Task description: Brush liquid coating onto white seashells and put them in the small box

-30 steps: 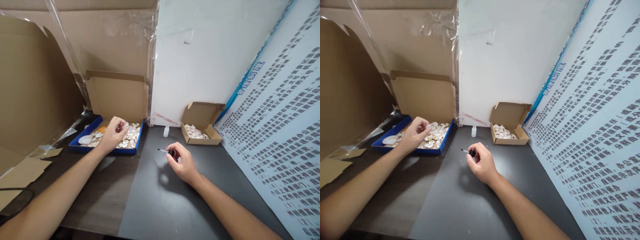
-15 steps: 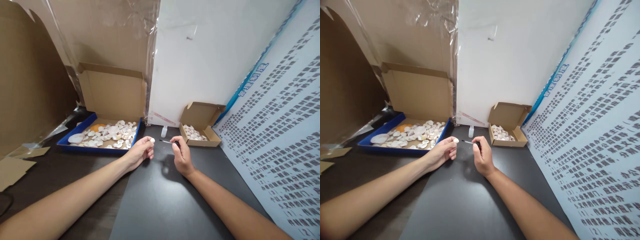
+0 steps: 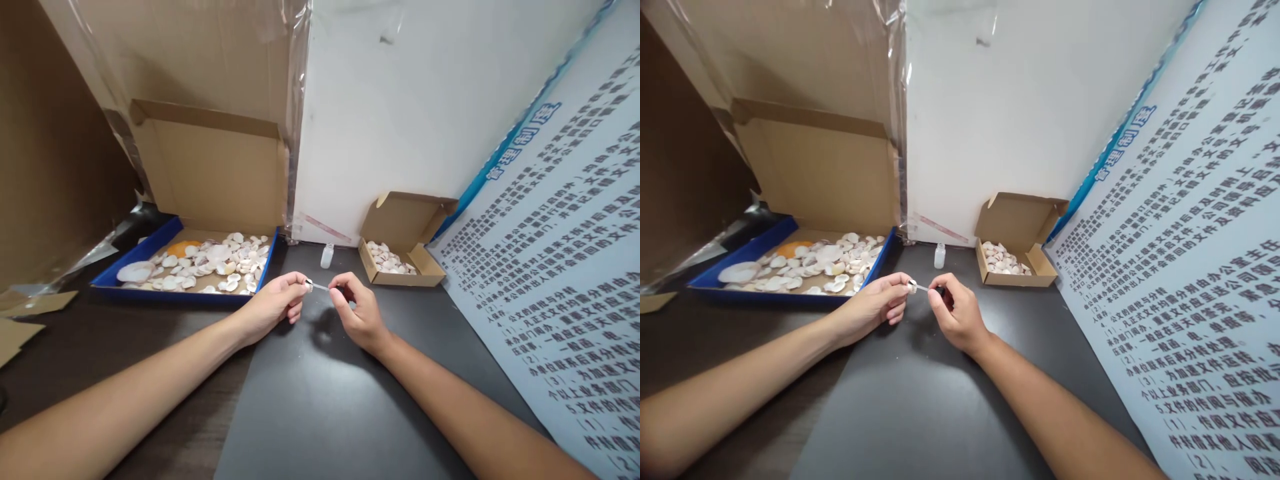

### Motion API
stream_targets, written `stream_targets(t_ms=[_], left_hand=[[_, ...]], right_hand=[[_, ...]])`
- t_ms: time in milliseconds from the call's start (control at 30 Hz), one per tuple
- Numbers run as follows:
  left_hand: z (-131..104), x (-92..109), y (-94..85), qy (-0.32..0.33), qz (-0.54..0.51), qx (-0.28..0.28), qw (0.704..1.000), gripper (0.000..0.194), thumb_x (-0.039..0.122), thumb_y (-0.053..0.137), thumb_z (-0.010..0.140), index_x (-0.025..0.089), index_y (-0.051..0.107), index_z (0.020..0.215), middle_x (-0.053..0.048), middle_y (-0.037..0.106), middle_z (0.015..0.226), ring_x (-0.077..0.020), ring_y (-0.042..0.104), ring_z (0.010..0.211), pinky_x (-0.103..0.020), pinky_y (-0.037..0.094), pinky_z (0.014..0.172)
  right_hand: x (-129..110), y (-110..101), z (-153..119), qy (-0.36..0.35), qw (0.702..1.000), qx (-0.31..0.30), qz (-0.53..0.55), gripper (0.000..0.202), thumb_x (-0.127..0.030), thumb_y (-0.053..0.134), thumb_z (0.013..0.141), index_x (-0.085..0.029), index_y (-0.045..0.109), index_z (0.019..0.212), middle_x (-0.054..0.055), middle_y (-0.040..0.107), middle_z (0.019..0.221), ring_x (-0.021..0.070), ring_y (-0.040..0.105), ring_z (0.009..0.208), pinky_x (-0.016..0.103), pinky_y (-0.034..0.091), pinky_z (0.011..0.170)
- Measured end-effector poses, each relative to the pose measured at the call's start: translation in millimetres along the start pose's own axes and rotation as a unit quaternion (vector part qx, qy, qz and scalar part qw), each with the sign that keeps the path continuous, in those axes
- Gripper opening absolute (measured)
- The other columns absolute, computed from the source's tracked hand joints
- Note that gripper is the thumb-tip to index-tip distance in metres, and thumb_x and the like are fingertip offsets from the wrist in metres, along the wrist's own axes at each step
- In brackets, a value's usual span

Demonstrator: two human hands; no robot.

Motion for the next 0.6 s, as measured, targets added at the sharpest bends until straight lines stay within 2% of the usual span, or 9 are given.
stream_targets(t_ms=[200, 333, 467, 600], left_hand=[[0.0, 0.1, -0.7, -0.004, -0.004, 0.003, 1.000, 0.019, 0.031, 0.065, 0.083, 0.019, 0.051, 0.081, 0.010, 0.036, 0.055, -0.0051, 0.035, 0.044, -0.019, 0.033, 0.044], [-0.5, 1.3, -1.9, -0.002, -0.014, 0.013, 1.000, 0.018, 0.028, 0.065, 0.080, 0.019, 0.051, 0.081, 0.009, 0.040, 0.058, -0.0051, 0.036, 0.044, -0.019, 0.033, 0.043], [-1.8, -0.2, -2.3, -0.013, -0.006, 0.020, 1.000, 0.018, 0.030, 0.064, 0.082, 0.019, 0.050, 0.080, 0.010, 0.035, 0.055, -0.0055, 0.032, 0.044, -0.018, 0.032, 0.043], [-3.2, 0.1, -3.6, -0.018, -0.020, 0.024, 0.999, 0.013, 0.024, 0.062, 0.080, 0.019, 0.051, 0.080, 0.009, 0.035, 0.056, -0.0057, 0.033, 0.044, -0.018, 0.031, 0.043]], right_hand=[[-1.0, -5.9, -1.1, 0.013, 0.999, 0.031, -0.023, 0.008, -0.024, 0.050, 0.089, -0.021, 0.052, 0.083, -0.006, 0.043, 0.060, 0.0107, 0.041, 0.050, 0.024, 0.035, 0.050], [-6.8, -1.2, -3.5, -0.003, 0.999, 0.012, -0.041, 0.005, -0.025, 0.056, 0.085, -0.021, 0.053, 0.088, -0.006, 0.042, 0.061, 0.0106, 0.041, 0.050, 0.023, 0.036, 0.050], [-10.7, -3.4, -5.8, -0.015, 0.998, 0.026, -0.051, 0.011, -0.023, 0.059, 0.082, -0.022, 0.051, 0.090, -0.007, 0.041, 0.062, 0.0101, 0.038, 0.050, 0.022, 0.036, 0.048], [-12.1, 2.9, -6.0, -0.026, 0.999, 0.000, -0.042, 0.010, -0.023, 0.058, 0.085, -0.022, 0.052, 0.092, -0.006, 0.043, 0.065, 0.0101, 0.041, 0.051, 0.022, 0.037, 0.049]])
Point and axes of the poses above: each hand's wrist, its own z-axis towards the middle knuckle, its own y-axis out of the palm, x = y × z, the point moved 10 cm from there along z, towards the middle knuckle
